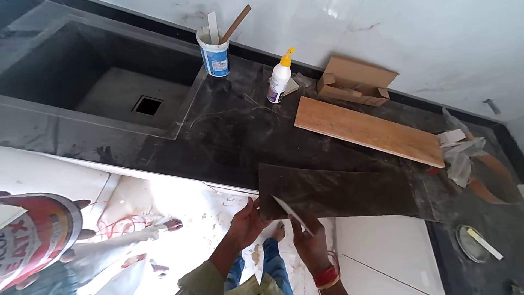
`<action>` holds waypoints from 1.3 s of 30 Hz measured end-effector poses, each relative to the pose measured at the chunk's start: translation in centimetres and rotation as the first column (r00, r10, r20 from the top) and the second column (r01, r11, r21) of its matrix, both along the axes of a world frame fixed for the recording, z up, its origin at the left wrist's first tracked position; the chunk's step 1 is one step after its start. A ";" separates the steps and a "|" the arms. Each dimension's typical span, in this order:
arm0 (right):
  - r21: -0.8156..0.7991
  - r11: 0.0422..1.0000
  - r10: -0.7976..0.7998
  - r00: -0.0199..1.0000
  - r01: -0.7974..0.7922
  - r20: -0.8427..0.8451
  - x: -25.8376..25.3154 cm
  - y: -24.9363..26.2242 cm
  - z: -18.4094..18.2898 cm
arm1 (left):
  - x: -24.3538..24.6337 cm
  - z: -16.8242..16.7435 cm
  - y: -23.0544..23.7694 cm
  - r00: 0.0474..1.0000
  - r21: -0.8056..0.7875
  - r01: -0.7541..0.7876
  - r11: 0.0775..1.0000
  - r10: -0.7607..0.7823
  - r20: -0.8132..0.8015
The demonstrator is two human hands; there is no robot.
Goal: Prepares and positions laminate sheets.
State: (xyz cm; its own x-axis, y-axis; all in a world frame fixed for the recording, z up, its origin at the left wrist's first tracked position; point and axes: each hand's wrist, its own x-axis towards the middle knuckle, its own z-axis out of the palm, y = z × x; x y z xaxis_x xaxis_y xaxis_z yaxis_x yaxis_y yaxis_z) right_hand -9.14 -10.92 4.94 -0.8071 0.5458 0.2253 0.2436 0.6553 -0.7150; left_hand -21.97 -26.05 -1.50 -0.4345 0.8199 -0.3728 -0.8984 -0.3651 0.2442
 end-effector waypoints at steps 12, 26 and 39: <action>0.064 0.980 0.194 0.973 -0.188 -0.121 1.6 -2.6 4.3 | 0.1 1.1 -0.4 0.999 0.040 0.033 0.999 -0.032 -0.008; 0.307 0.927 0.206 0.977 -0.214 0.059 -0.8 -4.2 6.0 | 2.5 4.0 0.5 0.995 -0.042 -0.038 0.998 0.034 -0.091; 0.271 0.950 0.167 0.986 -0.156 -0.018 0.1 -4.0 7.0 | 1.5 1.5 0.8 0.988 0.001 -0.026 1.000 0.026 -0.152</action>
